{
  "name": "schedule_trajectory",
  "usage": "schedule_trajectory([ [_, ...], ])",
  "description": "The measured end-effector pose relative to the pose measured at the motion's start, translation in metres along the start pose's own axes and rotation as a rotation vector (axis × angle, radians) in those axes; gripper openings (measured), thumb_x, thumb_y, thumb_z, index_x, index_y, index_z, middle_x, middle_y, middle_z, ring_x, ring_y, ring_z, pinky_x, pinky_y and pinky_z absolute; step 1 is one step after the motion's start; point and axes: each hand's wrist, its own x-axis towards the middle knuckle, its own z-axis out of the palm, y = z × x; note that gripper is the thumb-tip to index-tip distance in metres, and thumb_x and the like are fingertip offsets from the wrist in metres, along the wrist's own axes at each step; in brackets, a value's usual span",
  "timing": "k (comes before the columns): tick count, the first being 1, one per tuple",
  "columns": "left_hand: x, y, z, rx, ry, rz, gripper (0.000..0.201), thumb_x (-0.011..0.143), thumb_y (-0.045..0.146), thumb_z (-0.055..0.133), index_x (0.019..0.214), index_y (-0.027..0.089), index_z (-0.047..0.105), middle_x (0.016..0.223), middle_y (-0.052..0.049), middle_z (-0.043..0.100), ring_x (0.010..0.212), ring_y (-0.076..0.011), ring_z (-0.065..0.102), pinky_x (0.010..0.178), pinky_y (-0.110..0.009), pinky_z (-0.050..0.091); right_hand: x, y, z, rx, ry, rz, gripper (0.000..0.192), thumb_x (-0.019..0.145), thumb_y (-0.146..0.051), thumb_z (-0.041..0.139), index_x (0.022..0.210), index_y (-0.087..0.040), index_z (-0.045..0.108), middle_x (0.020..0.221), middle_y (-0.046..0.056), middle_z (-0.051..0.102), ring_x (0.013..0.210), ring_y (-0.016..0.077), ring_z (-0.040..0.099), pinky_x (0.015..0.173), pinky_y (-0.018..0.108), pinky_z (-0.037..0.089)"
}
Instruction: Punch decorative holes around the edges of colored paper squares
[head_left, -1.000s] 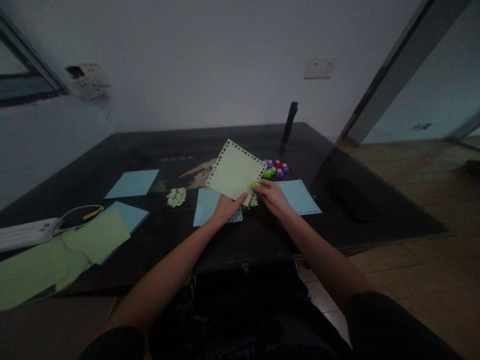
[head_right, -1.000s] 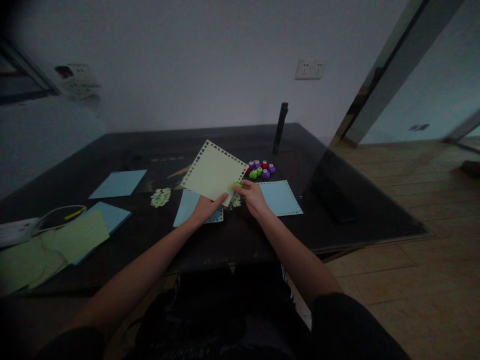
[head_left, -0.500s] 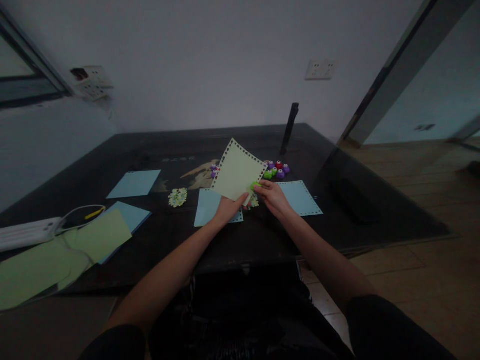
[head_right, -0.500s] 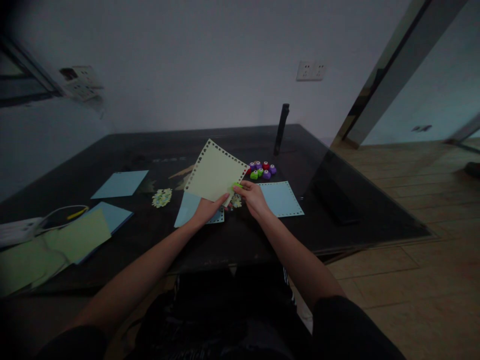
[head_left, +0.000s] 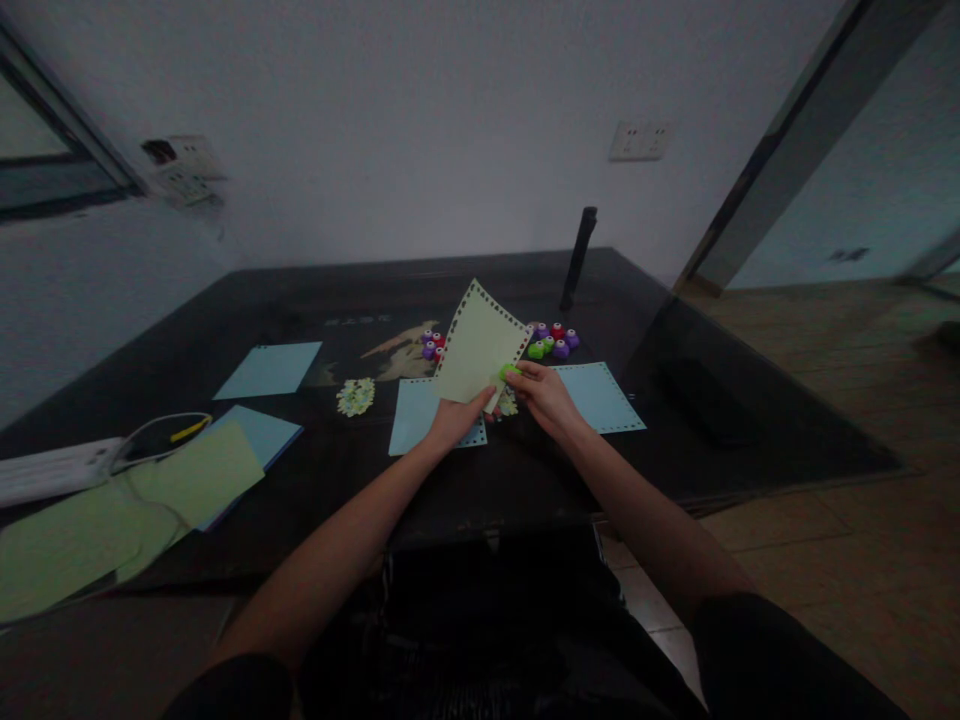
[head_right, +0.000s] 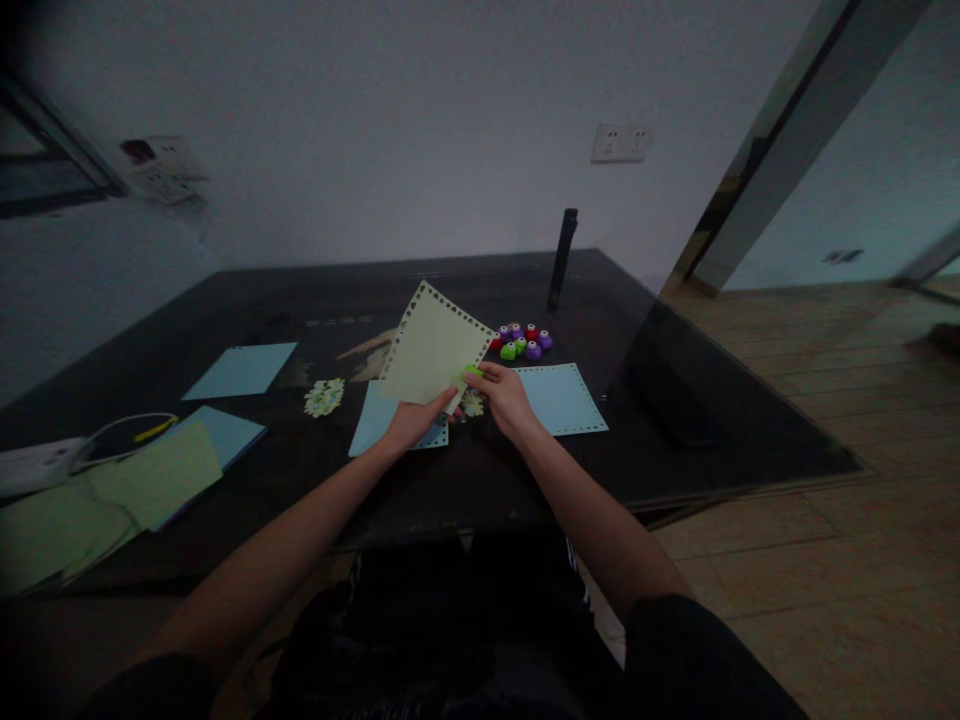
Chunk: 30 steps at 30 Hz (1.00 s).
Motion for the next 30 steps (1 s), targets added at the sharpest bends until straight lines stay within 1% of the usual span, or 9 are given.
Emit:
schedule_trajectory([
  [3,0.0,0.001,-0.001,-0.005,0.011,-0.007,0.02,0.082,0.031,0.055,0.083,0.013,0.064,0.064,-0.003,0.07,0.048,-0.0137,0.061,0.066,-0.028,0.055,0.0,0.0,0.0,0.018,-0.039,0.006,0.036,0.049,-0.034,0.081,0.075,-0.016,0.065,0.074,-0.001,0.062,0.057,0.0077,0.046,0.051,0.024,0.029],
  [5,0.0,0.003,-0.001,-0.023,0.004,-0.024,0.021,0.082,0.03,0.055,0.085,0.012,0.065,0.065,-0.004,0.07,0.048,-0.0137,0.061,0.063,-0.028,0.055,0.0,-0.001,0.0,0.028,-0.05,0.011,0.035,0.05,-0.033,0.081,0.076,-0.016,0.064,0.073,-0.001,0.061,0.056,0.0068,0.044,0.05,0.024,0.028],
  [8,-0.001,0.005,-0.002,-0.064,0.026,-0.069,0.023,0.082,0.03,0.056,0.091,0.011,0.064,0.067,-0.006,0.071,0.048,-0.015,0.061,0.058,-0.029,0.054,0.001,-0.001,0.0,0.025,-0.042,0.02,0.035,0.051,-0.032,0.081,0.077,-0.016,0.064,0.071,-0.002,0.059,0.054,0.0065,0.041,0.049,0.024,0.027],
  [10,-0.001,0.007,-0.002,-0.07,0.029,-0.075,0.024,0.082,0.031,0.055,0.091,0.01,0.065,0.067,-0.006,0.071,0.049,-0.0157,0.062,0.06,-0.03,0.054,0.0,-0.002,0.0,0.013,-0.036,0.035,0.036,0.051,-0.032,0.081,0.08,-0.017,0.065,0.071,-0.002,0.059,0.054,0.007,0.041,0.05,0.025,0.027],
  [15,-0.003,0.012,-0.007,-0.034,0.055,-0.054,0.024,0.082,0.032,0.056,0.087,0.011,0.067,0.067,-0.006,0.071,0.056,-0.0177,0.065,0.071,-0.031,0.054,-0.002,-0.007,-0.002,-0.005,-0.037,0.061,0.039,0.053,-0.033,0.08,0.086,-0.017,0.066,0.072,-0.001,0.061,0.056,0.0077,0.045,0.05,0.024,0.028],
  [18,-0.003,0.016,-0.01,-0.008,0.074,-0.065,0.025,0.082,0.034,0.055,0.085,0.013,0.068,0.065,-0.005,0.071,0.058,-0.0184,0.065,0.073,-0.031,0.054,-0.002,-0.013,-0.004,-0.045,-0.049,0.054,0.037,0.056,-0.037,0.077,0.086,-0.018,0.067,0.079,0.001,0.065,0.057,0.0082,0.047,0.048,0.023,0.028],
  [21,-0.003,0.017,-0.013,0.004,0.069,-0.073,0.028,0.081,0.037,0.055,0.079,0.014,0.069,0.064,-0.005,0.07,0.059,-0.0189,0.065,0.072,-0.031,0.054,-0.002,-0.017,-0.007,-0.068,-0.043,0.058,0.036,0.06,-0.043,0.074,0.086,-0.019,0.067,0.082,0.003,0.068,0.06,0.0106,0.051,0.049,0.023,0.031],
  [25,-0.002,0.018,-0.015,0.002,0.066,-0.085,0.03,0.081,0.039,0.054,0.074,0.014,0.069,0.065,-0.007,0.071,0.057,-0.0185,0.064,0.07,-0.03,0.054,-0.001,-0.019,-0.008,-0.08,-0.032,0.053,0.035,0.068,-0.052,0.066,0.083,-0.02,0.064,0.079,0.003,0.069,0.063,0.013,0.055,0.049,0.023,0.033],
  [30,-0.003,0.019,-0.016,0.007,0.085,-0.092,0.028,0.082,0.035,0.054,0.072,0.014,0.069,0.066,-0.008,0.071,0.058,-0.0183,0.064,0.068,-0.03,0.054,0.0,-0.017,-0.007,-0.167,-0.016,0.039,0.044,0.072,-0.063,0.056,0.077,-0.02,0.06,0.072,0.004,0.068,0.06,0.0141,0.056,0.048,0.024,0.033],
])
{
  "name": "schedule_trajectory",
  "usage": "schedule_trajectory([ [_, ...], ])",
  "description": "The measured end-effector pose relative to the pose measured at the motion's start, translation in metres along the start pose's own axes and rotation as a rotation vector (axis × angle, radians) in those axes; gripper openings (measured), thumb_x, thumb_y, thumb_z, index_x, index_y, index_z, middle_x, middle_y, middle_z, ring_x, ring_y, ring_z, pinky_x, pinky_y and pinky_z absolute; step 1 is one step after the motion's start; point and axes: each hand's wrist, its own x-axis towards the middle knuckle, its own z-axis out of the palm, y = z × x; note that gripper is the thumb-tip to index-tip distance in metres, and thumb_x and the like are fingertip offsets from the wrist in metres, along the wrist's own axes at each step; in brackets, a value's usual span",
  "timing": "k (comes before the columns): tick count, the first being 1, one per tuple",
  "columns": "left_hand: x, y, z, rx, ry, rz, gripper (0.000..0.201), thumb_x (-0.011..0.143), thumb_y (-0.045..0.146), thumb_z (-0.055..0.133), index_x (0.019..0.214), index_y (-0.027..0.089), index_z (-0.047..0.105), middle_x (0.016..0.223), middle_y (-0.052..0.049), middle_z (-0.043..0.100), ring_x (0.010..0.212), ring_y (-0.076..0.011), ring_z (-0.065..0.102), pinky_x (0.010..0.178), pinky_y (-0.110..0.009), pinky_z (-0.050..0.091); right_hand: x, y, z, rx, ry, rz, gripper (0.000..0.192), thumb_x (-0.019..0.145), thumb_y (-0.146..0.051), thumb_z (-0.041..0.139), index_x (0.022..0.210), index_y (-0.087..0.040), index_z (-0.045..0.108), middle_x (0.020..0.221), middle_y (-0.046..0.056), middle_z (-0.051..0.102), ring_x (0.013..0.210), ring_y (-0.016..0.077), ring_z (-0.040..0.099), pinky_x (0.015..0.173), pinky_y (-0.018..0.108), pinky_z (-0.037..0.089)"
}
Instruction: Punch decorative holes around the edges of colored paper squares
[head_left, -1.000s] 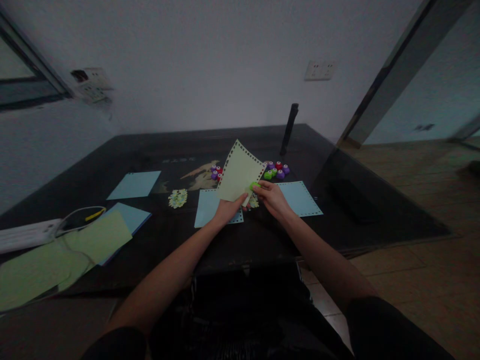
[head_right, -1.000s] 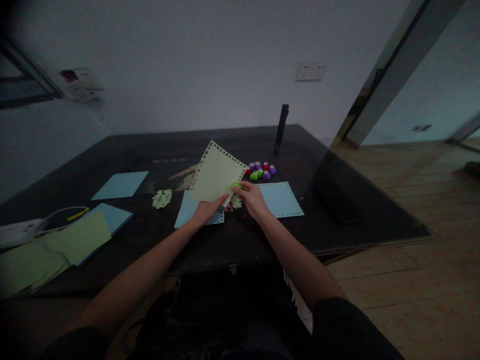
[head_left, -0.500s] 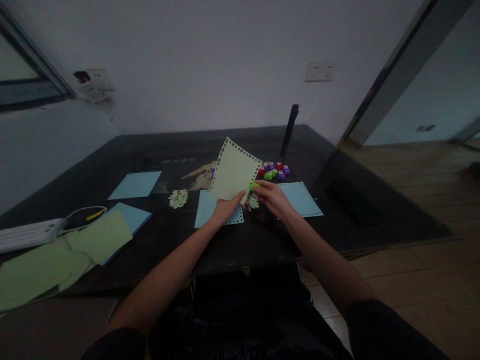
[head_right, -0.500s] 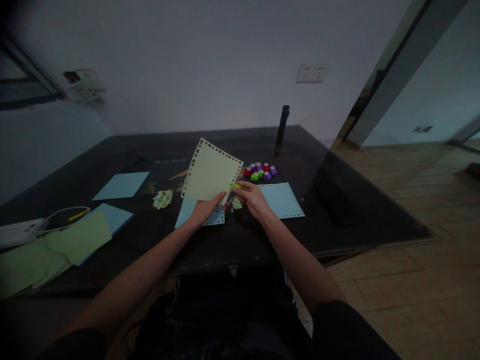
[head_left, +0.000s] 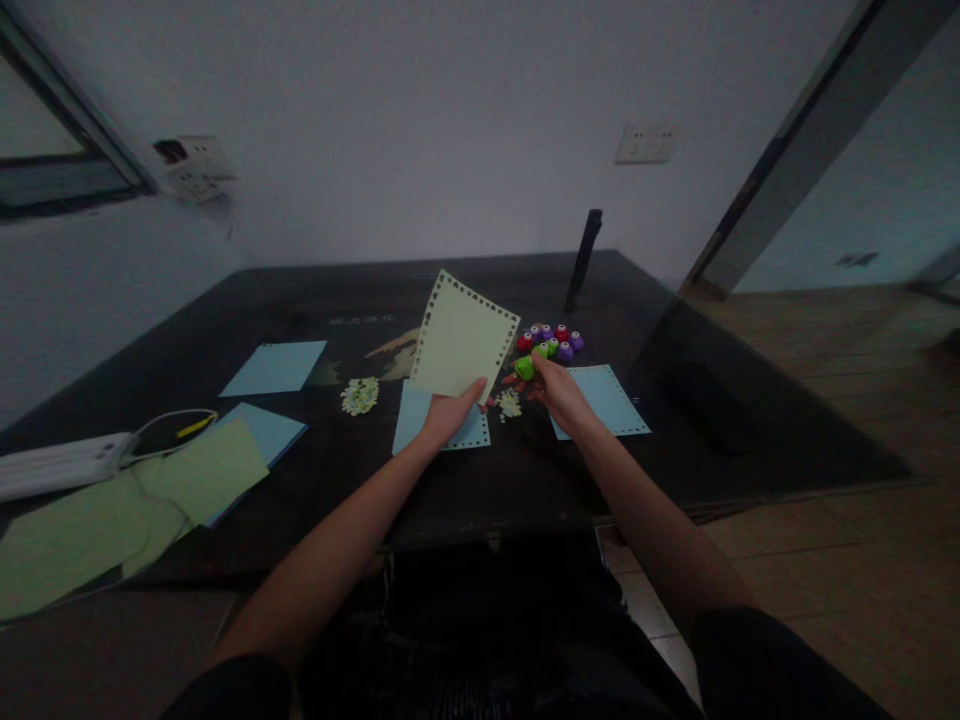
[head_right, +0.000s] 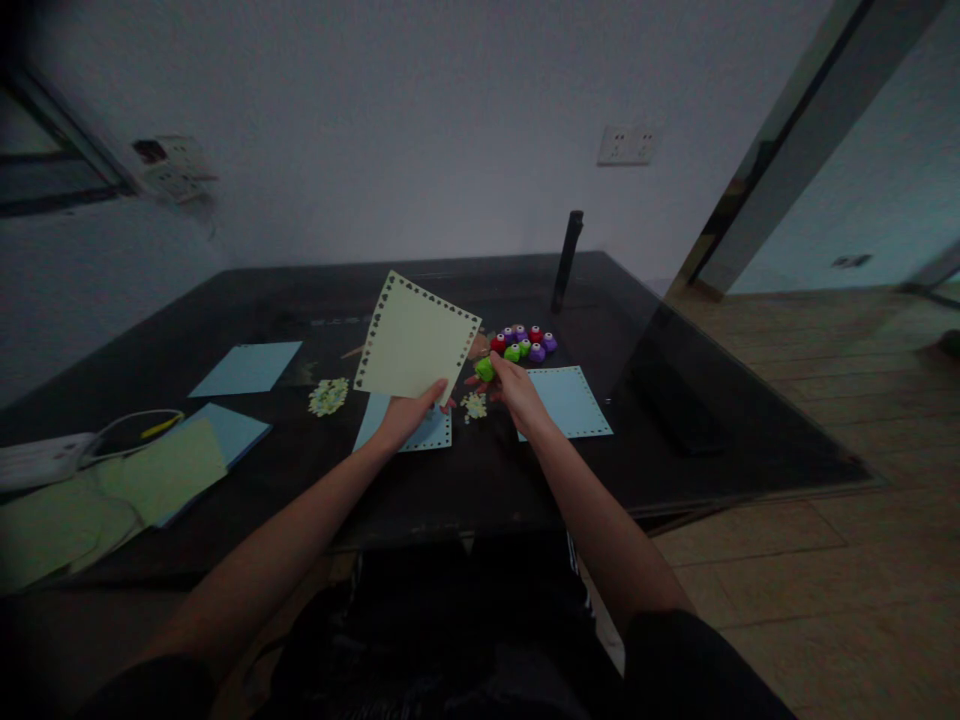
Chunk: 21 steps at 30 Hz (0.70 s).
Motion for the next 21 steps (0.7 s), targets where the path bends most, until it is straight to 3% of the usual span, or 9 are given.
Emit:
schedule_trajectory([
  [4,-0.002,0.001,0.0,-0.004,0.006,0.002,0.026,0.081,0.034,0.055,0.076,0.013,0.069,0.068,-0.008,0.072,0.062,-0.0194,0.066,0.069,-0.03,0.054,0.002,0.002,-0.002,-0.118,0.017,-0.052,0.048,0.075,-0.067,0.049,0.075,-0.02,0.058,0.066,0.004,0.065,0.06,0.0165,0.056,0.05,0.026,0.035],
  [8,-0.002,0.001,0.0,-0.001,0.016,-0.015,0.026,0.081,0.035,0.056,0.077,0.013,0.069,0.069,-0.008,0.072,0.064,-0.0204,0.066,0.074,-0.032,0.054,0.006,0.006,-0.007,-0.419,0.072,-0.234,0.04,0.079,-0.06,0.048,0.069,-0.022,0.054,0.063,0.001,0.06,0.06,0.0163,0.053,0.057,0.028,0.035],
  [12,0.001,-0.002,0.002,0.017,0.017,0.006,0.029,0.081,0.039,0.056,0.075,0.013,0.068,0.068,-0.009,0.071,0.067,-0.0224,0.067,0.081,-0.037,0.052,0.008,0.012,-0.011,-0.673,0.062,-0.265,0.034,0.083,-0.05,0.049,0.064,-0.023,0.051,0.055,-0.002,0.052,0.056,0.0157,0.049,0.058,0.029,0.031],
  [17,0.003,-0.005,0.003,0.017,0.059,0.087,0.027,0.078,0.04,0.059,0.084,0.014,0.066,0.072,-0.009,0.071,0.085,-0.0257,0.067,0.089,-0.041,0.049,0.007,0.013,-0.011,-0.636,0.06,-0.269,0.035,0.084,-0.051,0.046,0.065,-0.023,0.051,0.052,-0.003,0.049,0.053,0.0152,0.049,0.056,0.029,0.03],
  [21,0.004,-0.007,0.002,0.013,0.046,0.08,0.025,0.078,0.038,0.059,0.083,0.014,0.065,0.071,-0.009,0.071,0.074,-0.0246,0.068,0.083,-0.04,0.052,0.007,0.011,-0.01,-0.672,0.074,-0.251,0.034,0.084,-0.051,0.045,0.067,-0.022,0.052,0.052,-0.002,0.051,0.052,0.0153,0.05,0.055,0.029,0.03],
])
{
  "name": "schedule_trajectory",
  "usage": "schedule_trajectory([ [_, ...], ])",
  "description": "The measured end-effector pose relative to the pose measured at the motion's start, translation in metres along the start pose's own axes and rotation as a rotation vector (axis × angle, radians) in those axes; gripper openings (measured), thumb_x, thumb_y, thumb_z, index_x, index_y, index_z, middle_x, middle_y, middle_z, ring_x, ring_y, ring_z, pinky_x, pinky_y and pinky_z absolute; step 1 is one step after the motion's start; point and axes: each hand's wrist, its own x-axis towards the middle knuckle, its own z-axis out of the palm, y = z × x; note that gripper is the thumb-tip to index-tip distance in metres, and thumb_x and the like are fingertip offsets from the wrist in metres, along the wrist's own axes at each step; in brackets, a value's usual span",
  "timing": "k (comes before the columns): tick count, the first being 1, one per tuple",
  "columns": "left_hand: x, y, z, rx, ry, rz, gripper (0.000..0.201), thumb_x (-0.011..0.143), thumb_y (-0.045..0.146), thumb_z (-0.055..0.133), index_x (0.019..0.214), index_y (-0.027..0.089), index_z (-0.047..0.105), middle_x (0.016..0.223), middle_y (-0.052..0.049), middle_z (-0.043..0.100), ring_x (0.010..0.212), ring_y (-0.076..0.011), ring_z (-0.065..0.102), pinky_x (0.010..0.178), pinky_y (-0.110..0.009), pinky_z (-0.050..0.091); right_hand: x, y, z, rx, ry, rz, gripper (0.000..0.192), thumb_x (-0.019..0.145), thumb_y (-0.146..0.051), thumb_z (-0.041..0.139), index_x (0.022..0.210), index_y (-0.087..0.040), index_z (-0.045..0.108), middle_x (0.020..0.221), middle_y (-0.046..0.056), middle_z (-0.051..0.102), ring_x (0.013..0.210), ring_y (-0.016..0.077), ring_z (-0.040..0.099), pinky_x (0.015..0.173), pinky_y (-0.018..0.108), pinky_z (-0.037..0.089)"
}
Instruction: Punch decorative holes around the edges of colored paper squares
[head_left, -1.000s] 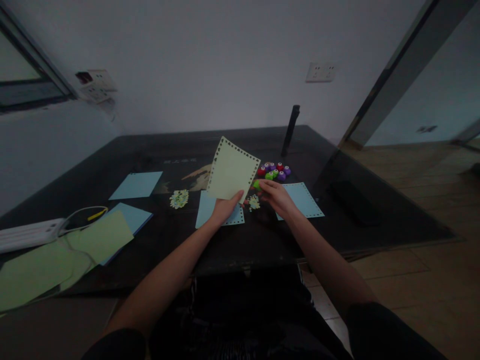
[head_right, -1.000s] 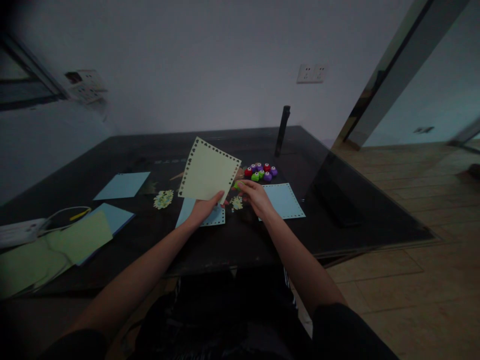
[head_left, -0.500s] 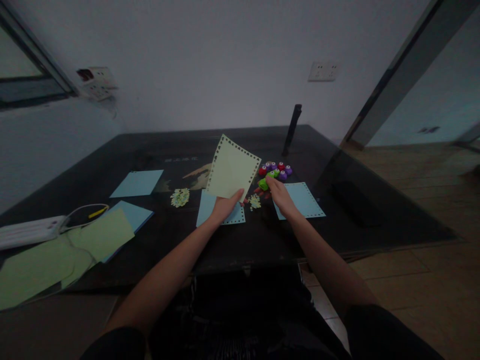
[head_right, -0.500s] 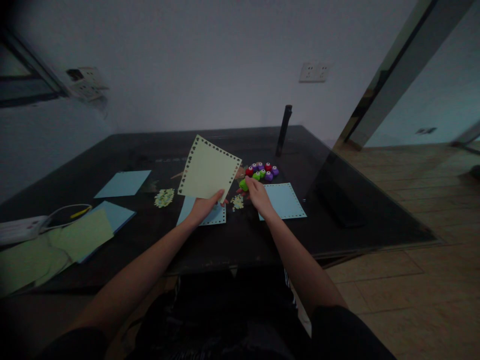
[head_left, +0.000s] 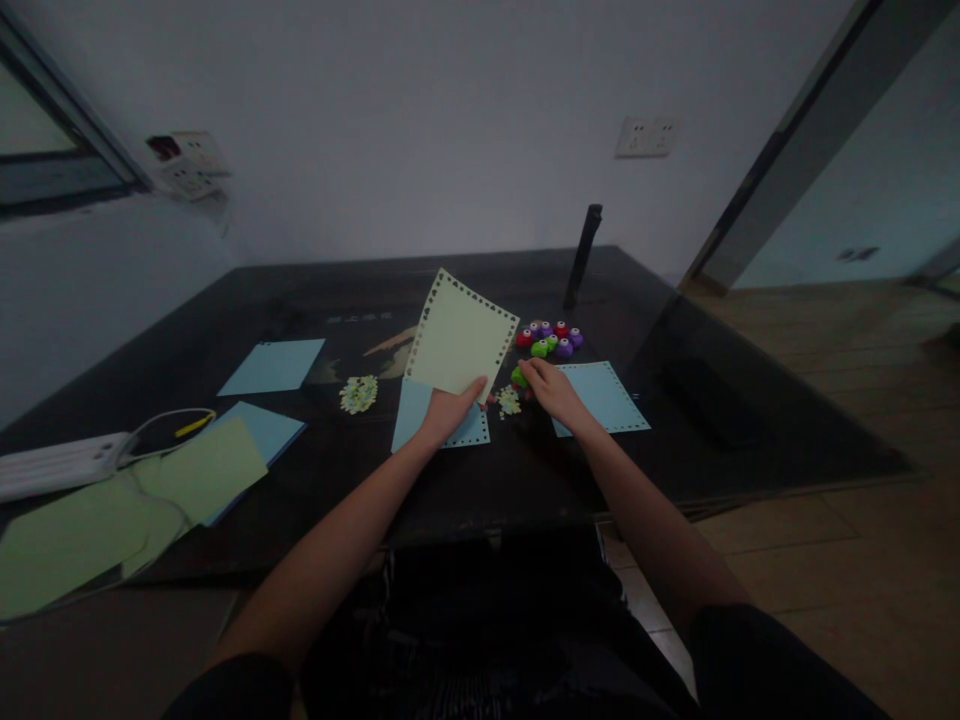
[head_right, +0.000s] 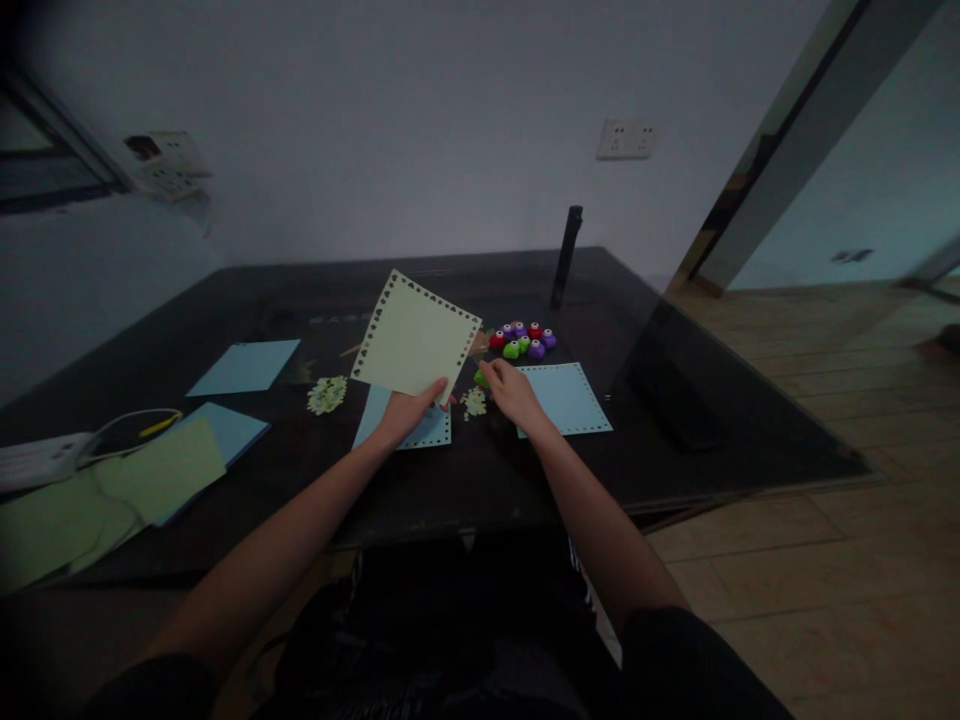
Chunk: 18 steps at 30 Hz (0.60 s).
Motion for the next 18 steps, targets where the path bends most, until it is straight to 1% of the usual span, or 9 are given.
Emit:
schedule_trajectory([
  [3,0.002,-0.005,0.001,-0.037,-0.039,-0.024,0.026,0.079,0.036,0.057,0.085,0.012,0.064,0.074,-0.01,0.071,0.061,-0.022,0.067,0.072,-0.037,0.054,0.0,-0.001,0.001,-0.001,0.012,0.001,0.033,0.084,-0.05,0.045,0.069,-0.022,0.054,0.056,-0.001,0.054,0.054,0.0155,0.052,0.057,0.029,0.032],
  [6,0.004,-0.01,0.002,-0.08,-0.062,-0.036,0.028,0.078,0.038,0.056,0.086,0.012,0.063,0.077,-0.011,0.072,0.058,-0.0204,0.066,0.063,-0.034,0.055,0.001,0.0,0.001,0.02,0.01,-0.023,0.032,0.084,-0.048,0.046,0.074,-0.02,0.057,0.062,0.0,0.057,0.057,0.0155,0.053,0.058,0.029,0.035],
  [8,0.005,-0.011,0.002,-0.084,-0.054,-0.034,0.026,0.078,0.037,0.056,0.084,0.012,0.063,0.077,-0.011,0.072,0.058,-0.0194,0.066,0.063,-0.032,0.055,0.002,0.002,0.002,0.04,0.01,-0.035,0.03,0.082,-0.047,0.049,0.08,-0.019,0.06,0.067,0.001,0.059,0.059,0.0153,0.053,0.058,0.028,0.037],
  [10,0.006,-0.012,0.001,-0.07,-0.042,-0.013,0.024,0.078,0.035,0.056,0.082,0.013,0.063,0.076,-0.01,0.072,0.058,-0.0188,0.066,0.064,-0.031,0.054,0.003,0.003,0.002,0.066,0.011,-0.04,0.03,0.078,-0.044,0.054,0.089,-0.017,0.062,0.071,0.002,0.06,0.059,0.0146,0.052,0.058,0.028,0.038],
  [13,0.007,-0.012,-0.001,-0.042,-0.038,0.045,0.023,0.077,0.034,0.056,0.08,0.013,0.064,0.072,-0.009,0.071,0.056,-0.0185,0.064,0.061,-0.03,0.053,0.002,0.0,0.001,0.116,-0.007,-0.055,0.036,0.075,-0.04,0.059,0.103,-0.018,0.062,0.073,0.0,0.058,0.058,0.0131,0.05,0.056,0.027,0.039],
  [15,0.008,-0.012,-0.003,-0.009,-0.053,0.083,0.024,0.077,0.034,0.056,0.081,0.013,0.065,0.07,-0.008,0.071,0.054,-0.0184,0.063,0.06,-0.03,0.052,0.001,-0.004,-0.001,0.157,-0.04,-0.056,0.034,0.075,-0.04,0.058,0.102,-0.019,0.063,0.068,0.0,0.056,0.055,0.0126,0.048,0.054,0.027,0.038],
  [18,0.009,-0.011,-0.007,0.047,-0.066,0.126,0.024,0.077,0.033,0.055,0.082,0.012,0.066,0.067,-0.007,0.071,0.058,-0.0189,0.064,0.066,-0.031,0.052,-0.002,-0.01,-0.003,0.275,-0.071,-0.022,0.03,0.074,-0.041,0.06,0.094,-0.019,0.065,0.066,0.0,0.056,0.054,0.0121,0.046,0.052,0.026,0.038],
])
